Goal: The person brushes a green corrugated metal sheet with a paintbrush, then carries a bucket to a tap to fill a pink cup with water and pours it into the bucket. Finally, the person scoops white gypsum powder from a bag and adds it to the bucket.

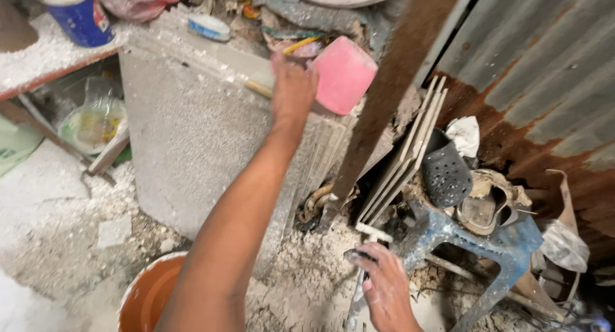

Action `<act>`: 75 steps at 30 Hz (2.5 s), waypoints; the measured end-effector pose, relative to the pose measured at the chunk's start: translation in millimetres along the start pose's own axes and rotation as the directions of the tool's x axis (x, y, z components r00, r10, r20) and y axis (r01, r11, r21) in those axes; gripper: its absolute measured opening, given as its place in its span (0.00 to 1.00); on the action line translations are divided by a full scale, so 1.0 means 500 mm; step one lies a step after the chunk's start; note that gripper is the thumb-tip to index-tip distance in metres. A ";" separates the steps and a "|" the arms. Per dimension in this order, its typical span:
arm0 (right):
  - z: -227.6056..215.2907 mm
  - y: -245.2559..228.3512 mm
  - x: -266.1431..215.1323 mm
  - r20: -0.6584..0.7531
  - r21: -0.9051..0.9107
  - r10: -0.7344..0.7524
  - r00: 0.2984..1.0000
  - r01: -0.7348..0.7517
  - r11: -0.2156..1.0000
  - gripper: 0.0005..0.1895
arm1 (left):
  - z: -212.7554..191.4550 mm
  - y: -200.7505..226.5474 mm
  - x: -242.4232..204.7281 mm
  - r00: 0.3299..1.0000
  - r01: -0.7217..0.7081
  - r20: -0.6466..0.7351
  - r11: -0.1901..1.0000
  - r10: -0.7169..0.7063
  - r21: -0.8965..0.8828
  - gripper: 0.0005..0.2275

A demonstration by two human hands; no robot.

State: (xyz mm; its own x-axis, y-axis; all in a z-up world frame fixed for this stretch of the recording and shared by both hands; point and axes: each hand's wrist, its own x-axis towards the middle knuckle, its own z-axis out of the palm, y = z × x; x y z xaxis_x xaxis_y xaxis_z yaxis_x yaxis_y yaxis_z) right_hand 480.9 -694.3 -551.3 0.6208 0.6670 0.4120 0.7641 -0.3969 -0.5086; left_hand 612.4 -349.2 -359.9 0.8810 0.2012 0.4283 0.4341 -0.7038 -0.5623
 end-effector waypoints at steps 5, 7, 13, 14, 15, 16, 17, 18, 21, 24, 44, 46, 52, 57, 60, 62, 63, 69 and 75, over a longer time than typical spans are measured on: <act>-0.008 0.015 -0.009 0.049 0.052 -0.003 0.999 0.001 0.999 0.33 | 0.009 -0.010 -0.155 0.923 0.090 -0.320 0.926 -0.216 -0.367 0.18; -0.017 0.013 -0.004 0.110 0.037 0.020 0.994 -0.024 0.999 0.31 | 0.024 0.013 -0.297 0.955 0.291 0.155 0.692 -0.254 -0.661 0.26; -0.031 -0.037 0.021 0.061 0.003 -0.032 0.998 0.031 1.000 0.18 | 0.151 0.169 -0.750 0.689 0.704 0.705 0.074 0.170 -0.706 0.23; -0.035 -0.046 0.025 0.051 -0.002 -0.051 0.997 0.051 0.999 0.17 | 0.160 0.221 -0.798 0.603 0.766 0.741 0.045 0.296 -0.641 0.22; -0.036 -0.060 0.028 0.018 -0.041 -0.024 1.000 0.024 0.999 0.15 | 0.158 0.281 -0.831 0.593 0.780 0.736 -0.007 0.326 -0.625 0.21; -0.033 -0.069 0.045 -0.022 -0.081 -0.019 1.000 0.018 0.997 0.14 | 0.157 0.336 -0.838 0.609 0.774 0.720 -0.054 0.332 -0.630 0.20; -0.033 -0.078 0.061 -0.063 -0.119 -0.017 0.998 0.009 0.993 0.12 | 0.148 0.388 -0.833 0.744 0.668 0.652 -0.128 0.146 -0.733 0.16; -0.032 -0.083 0.079 -0.047 -0.143 0.010 0.999 -0.017 0.990 0.12 | 0.140 0.421 -0.825 0.690 0.724 0.710 -0.169 0.143 -0.669 0.15; -0.031 -0.101 0.099 -0.015 -0.179 0.079 0.997 -0.081 0.981 0.10 | 0.096 0.455 -0.816 0.524 0.852 0.822 -0.156 0.225 -0.500 0.14; -0.038 -0.112 0.119 -0.080 -0.189 0.056 0.995 -0.070 0.979 0.09 | 0.054 0.426 -0.786 0.553 0.830 0.824 -0.174 0.124 -0.530 0.14; -0.045 -0.137 0.117 -0.149 -0.250 0.082 0.985 -0.118 0.961 0.10 | -0.063 0.305 -0.753 0.655 0.748 0.755 -0.162 0.030 -0.643 0.15; -0.045 -0.138 0.116 -0.157 -0.248 0.066 0.985 -0.104 0.963 0.10 | -0.064 0.303 -0.755 0.653 0.752 0.755 -0.161 0.049 -0.640 0.15; -0.042 -0.139 0.115 -0.161 -0.251 0.073 0.984 -0.113 0.962 0.10 | -0.061 0.287 -0.751 0.626 0.779 0.769 -0.143 0.129 -0.610 0.15; -0.043 -0.140 0.113 -0.160 -0.247 0.051 0.986 -0.090 0.965 0.10 | -0.060 0.281 -0.746 0.624 0.781 0.772 -0.125 0.123 -0.612 0.16; -0.042 -0.138 0.113 -0.156 -0.254 0.050 0.987 -0.089 0.963 0.10 | -0.057 0.280 -0.745 0.602 0.799 0.787 -0.107 0.135 -0.592 0.16; -0.042 -0.138 0.114 -0.161 -0.255 0.047 0.986 -0.088 0.963 0.10 | -0.055 0.278 -0.744 0.595 0.804 0.792 -0.100 0.136 -0.586 0.16; -0.042 -0.138 0.114 -0.158 -0.258 0.042 0.986 -0.082 0.963 0.10 | -0.054 0.276 -0.744 0.596 0.803 0.792 -0.102 0.134 -0.587 0.16; -0.042 -0.137 0.113 -0.165 -0.274 0.019 0.986 -0.064 0.960 0.10 | -0.051 0.261 -0.744 0.588 0.809 0.797 -0.106 0.136 -0.578 0.16; -0.042 -0.135 0.112 -0.169 -0.286 0.016 0.986 -0.064 0.956 0.10 | -0.049 0.256 -0.742 0.563 0.826 0.809 -0.076 0.169 -0.559 0.15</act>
State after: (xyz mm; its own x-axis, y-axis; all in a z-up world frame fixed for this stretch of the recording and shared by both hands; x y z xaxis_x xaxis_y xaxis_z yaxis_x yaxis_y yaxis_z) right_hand 467.6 -643.4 -478.0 0.6533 0.5449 0.5257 0.7411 -0.6024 -0.2966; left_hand 336.6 -530.5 -573.4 0.7219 0.5453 -0.4260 0.5889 -0.1610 0.7920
